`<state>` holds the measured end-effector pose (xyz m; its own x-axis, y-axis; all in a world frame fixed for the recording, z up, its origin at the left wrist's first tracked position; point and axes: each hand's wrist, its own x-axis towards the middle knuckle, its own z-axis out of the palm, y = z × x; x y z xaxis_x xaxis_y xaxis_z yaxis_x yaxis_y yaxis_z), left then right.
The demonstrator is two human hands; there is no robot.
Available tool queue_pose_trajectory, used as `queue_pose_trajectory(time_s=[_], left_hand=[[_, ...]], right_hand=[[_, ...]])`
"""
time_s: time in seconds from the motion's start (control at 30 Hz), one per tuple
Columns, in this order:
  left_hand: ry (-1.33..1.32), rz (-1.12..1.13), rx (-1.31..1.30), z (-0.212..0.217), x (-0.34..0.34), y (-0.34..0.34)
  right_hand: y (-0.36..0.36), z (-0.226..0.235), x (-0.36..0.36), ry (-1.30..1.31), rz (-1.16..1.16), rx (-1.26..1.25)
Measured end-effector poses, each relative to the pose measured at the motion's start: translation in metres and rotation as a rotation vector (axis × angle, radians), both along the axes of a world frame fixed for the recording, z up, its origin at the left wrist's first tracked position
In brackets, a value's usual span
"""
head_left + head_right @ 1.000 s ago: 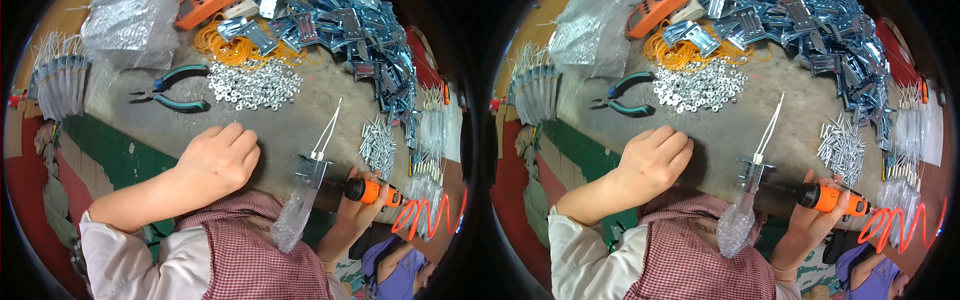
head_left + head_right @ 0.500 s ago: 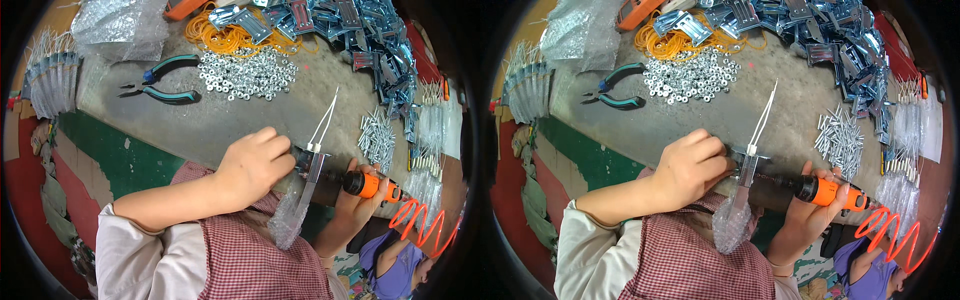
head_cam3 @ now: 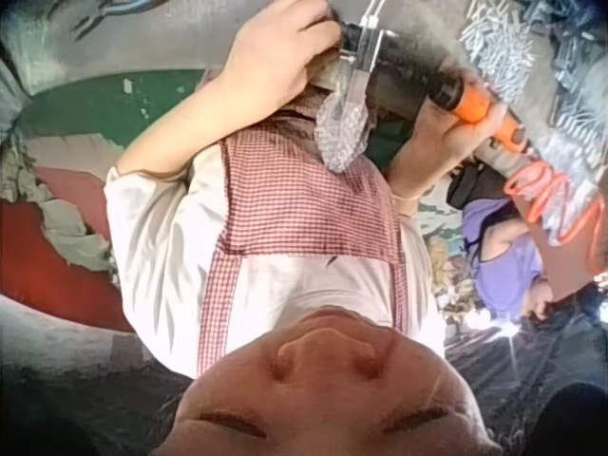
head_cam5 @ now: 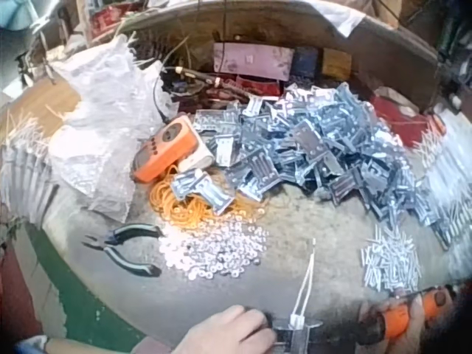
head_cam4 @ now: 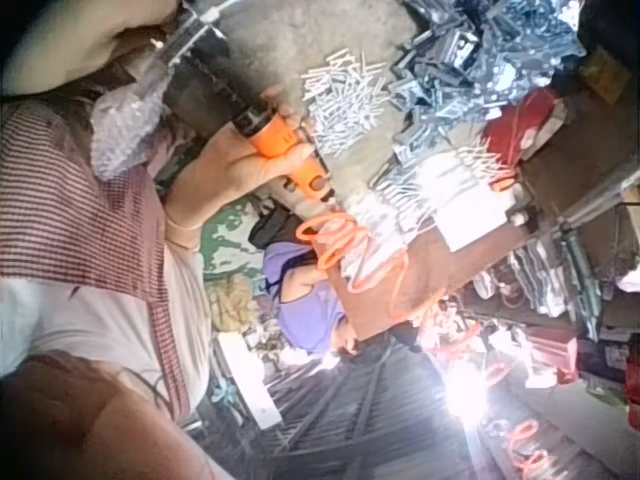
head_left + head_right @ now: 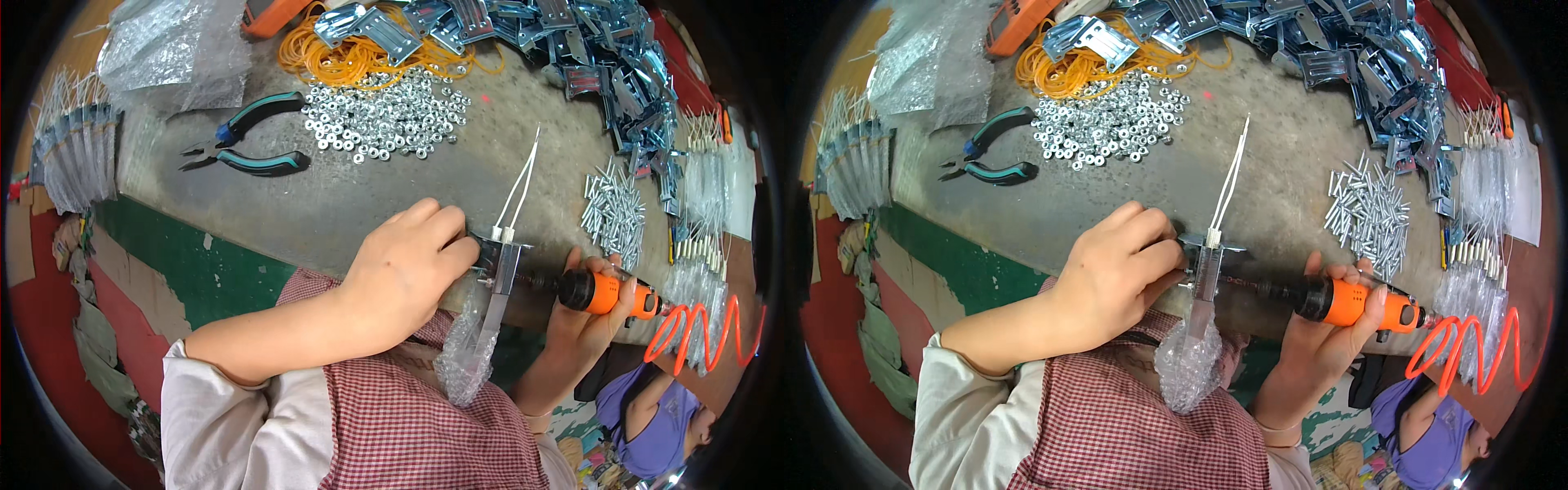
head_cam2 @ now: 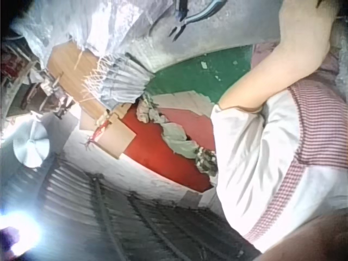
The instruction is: Assembling metal brackets onto electrical components using a power screwdriver at a workbench.
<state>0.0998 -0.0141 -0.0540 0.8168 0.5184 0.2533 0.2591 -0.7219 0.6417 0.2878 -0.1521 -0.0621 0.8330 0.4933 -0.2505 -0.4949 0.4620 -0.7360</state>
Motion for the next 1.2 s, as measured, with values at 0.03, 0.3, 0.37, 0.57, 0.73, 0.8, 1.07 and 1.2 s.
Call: queue_pose_trajectory(time_s=[0.03, 0.3, 0.37, 0.57, 0.73, 0.8, 1.07, 1.2], left_hand=[[0.03, -0.006, -0.028, 0.003, 0.001, 0.001], [0.139, -0.065, 0.042, 0.018, 0.005, -0.001], [0.151, -0.059, 0.009, 0.016, 0.005, 0.001], [0.165, -0.027, -0.034, 0.016, 0.006, 0.001], [0.145, -0.02, 0.024, 0.014, 0.004, -0.003], [0.132, -0.043, 0.069, 0.01, 0.003, -0.002], [0.018, -0.066, 0.061, 0.003, 0.011, 0.002], [0.007, -0.034, 0.072, -0.007, 0.007, -0.001]], right_hand=[[0.0, 0.0, 0.0, 0.003, 0.005, 0.006], [0.004, 0.007, -0.005, 0.027, -0.029, -0.005], [0.004, 0.006, -0.004, 0.035, -0.028, -0.004], [0.003, 0.006, -0.005, 0.039, -0.006, 0.033], [0.005, 0.01, -0.008, 0.058, -0.013, 0.005], [0.005, 0.01, -0.008, 0.071, -0.014, 0.005], [0.009, 0.019, -0.009, 0.184, -0.021, 0.063], [0.016, 0.018, -0.01, 0.222, -0.011, 0.021]])
